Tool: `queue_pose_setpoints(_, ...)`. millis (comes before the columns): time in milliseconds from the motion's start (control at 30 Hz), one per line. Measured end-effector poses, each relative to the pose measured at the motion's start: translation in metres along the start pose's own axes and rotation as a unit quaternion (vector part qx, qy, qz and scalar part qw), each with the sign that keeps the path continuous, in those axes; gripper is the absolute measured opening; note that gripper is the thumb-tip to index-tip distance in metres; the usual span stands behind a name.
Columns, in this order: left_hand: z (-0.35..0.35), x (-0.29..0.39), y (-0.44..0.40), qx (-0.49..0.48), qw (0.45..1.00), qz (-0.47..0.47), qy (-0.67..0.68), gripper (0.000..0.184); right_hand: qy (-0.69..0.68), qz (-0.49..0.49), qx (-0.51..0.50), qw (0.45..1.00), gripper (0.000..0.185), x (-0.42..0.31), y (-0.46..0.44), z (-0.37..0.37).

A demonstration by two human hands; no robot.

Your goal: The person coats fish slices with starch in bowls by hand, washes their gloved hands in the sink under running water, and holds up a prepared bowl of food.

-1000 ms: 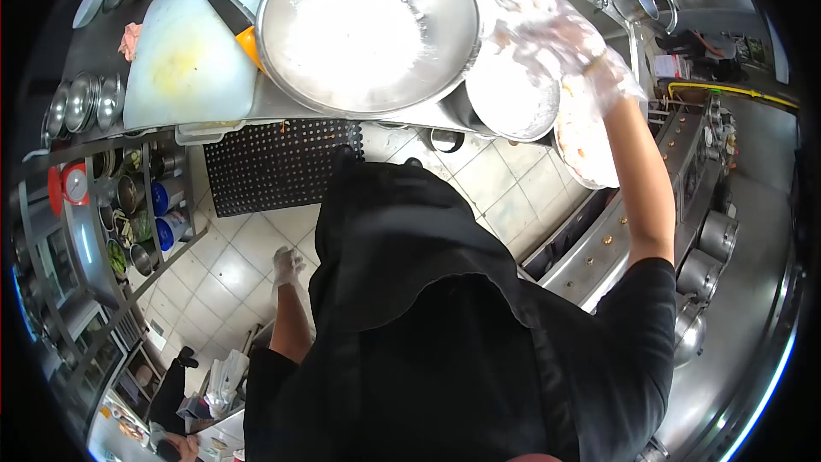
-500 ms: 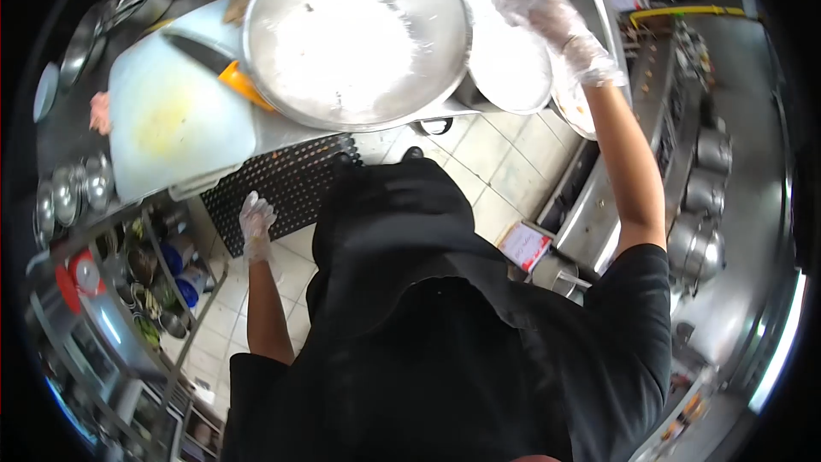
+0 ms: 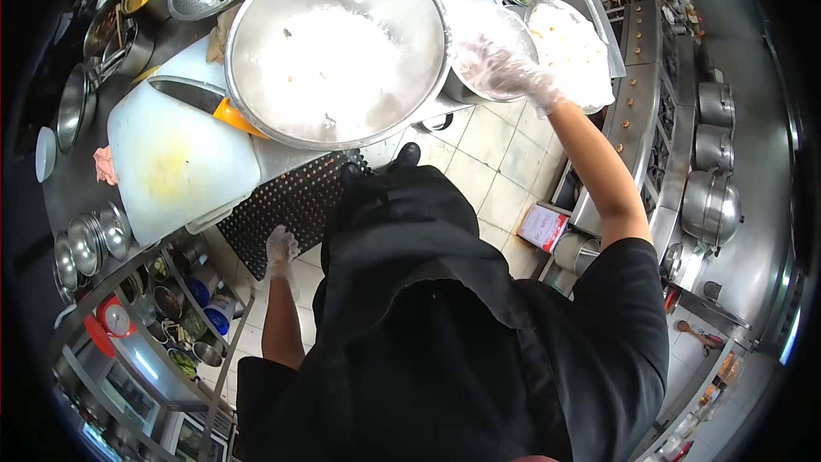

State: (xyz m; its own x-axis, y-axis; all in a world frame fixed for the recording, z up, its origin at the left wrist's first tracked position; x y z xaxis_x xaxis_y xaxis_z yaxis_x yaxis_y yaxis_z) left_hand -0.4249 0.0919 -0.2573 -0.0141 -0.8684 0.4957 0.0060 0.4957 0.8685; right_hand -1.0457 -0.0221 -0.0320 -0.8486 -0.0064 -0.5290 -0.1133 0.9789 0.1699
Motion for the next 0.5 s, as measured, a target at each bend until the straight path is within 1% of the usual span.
queue_pose_setpoints(33, -0.002, -0.003, -0.003, 0.002, 1.0, -0.002, -0.002, 0.05, 0.195, -0.058, 0.058, 0.977, 0.037, 0.004, 0.006, 0.015)
queue_pose_setpoints(67, -0.001, -0.003, -0.01, 0.008, 1.0, 0.008, 0.017, 0.053, 0.383, -0.113, 0.117, 0.909, 0.04, 0.009, 0.009, 0.026)
queue_pose_setpoints(100, -0.001, 0.0, -0.018, 0.013, 0.999, 0.02, 0.037, 0.056, 0.38, -0.055, 0.067, 0.921, 0.041, -0.007, 0.004, 0.02)
queue_pose_setpoints(133, 0.007, 0.007, -0.014, 0.044, 0.998, 0.033, 0.021, 0.043, 0.38, 0.006, 0.016, 0.925, 0.044, -0.025, 0.001, 0.013)
queue_pose_setpoints(167, 0.008, 0.014, -0.011, 0.046, 0.998, 0.034, 0.021, 0.043, 0.382, 0.067, -0.033, 0.921, 0.047, -0.043, -0.003, 0.005)
queue_pose_setpoints(200, 0.01, 0.019, -0.008, 0.03, 0.997, 0.045, 0.06, 0.045, 0.351, 0.05, 0.045, 0.934, 0.045, -0.041, -0.001, 0.003)
queue_pose_setpoints(233, 0.009, 0.018, -0.01, 0.014, 0.993, 0.057, 0.1, 0.046, 0.277, 0.094, 0.075, 0.953, 0.042, -0.026, -0.007, -0.006)
queue_pose_setpoints(267, 0.003, 0.009, -0.02, 0.001, 0.995, 0.09, 0.053, 0.05, 0.199, 0.132, 0.111, 0.965, 0.039, -0.013, -0.013, -0.015)
queue_pose_setpoints(300, 0.004, 0.003, -0.019, 0.001, 0.994, 0.088, 0.057, 0.05, 0.202, 0.13, 0.109, 0.965, 0.039, -0.035, -0.009, -0.036)
queue_pose_setpoints(333, 0.006, -0.001, -0.017, 0.005, 0.994, 0.095, 0.052, 0.048, 0.1, 0.212, 0.034, 0.971, 0.037, -0.08, 0.0, -0.075)
queue_pose_setpoints(400, 0.004, -0.013, -0.018, 0.011, 0.994, 0.102, 0.048, 0.047, -0.003, 0.29, -0.042, 0.956, 0.036, -0.127, 0.01, -0.11)
queue_pose_setpoints(433, 0.001, -0.025, -0.025, -0.011, 0.994, 0.08, 0.073, 0.046, -0.042, 0.285, -0.028, 0.957, 0.035, -0.138, 0.009, -0.116)
queue_pose_setpoints(467, -0.005, -0.037, -0.03, -0.03, 0.993, 0.058, 0.097, 0.045, -0.067, 0.278, -0.023, 0.958, 0.035, -0.127, 0.002, -0.112)
queue_pose_setpoints(500, 0.0, -0.039, -0.028, 0.004, 0.997, 0.068, 0.017, 0.04, -0.092, 0.272, -0.019, 0.958, 0.034, -0.117, -0.005, -0.109)
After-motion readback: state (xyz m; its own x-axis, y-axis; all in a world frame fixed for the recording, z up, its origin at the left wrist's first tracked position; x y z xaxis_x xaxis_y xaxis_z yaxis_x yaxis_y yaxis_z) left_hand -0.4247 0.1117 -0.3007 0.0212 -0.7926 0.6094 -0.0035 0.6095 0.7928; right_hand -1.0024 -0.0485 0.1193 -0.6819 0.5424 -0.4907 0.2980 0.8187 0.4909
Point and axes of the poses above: each hand's wrist, its own y-axis away from the middle knuckle, its own z-axis out of the palm, x = y × z, the point moved 2 cm from there along -y, towards the middle knuckle, and after that the axes turned 5 degrees about z, right-handed, at the moved point
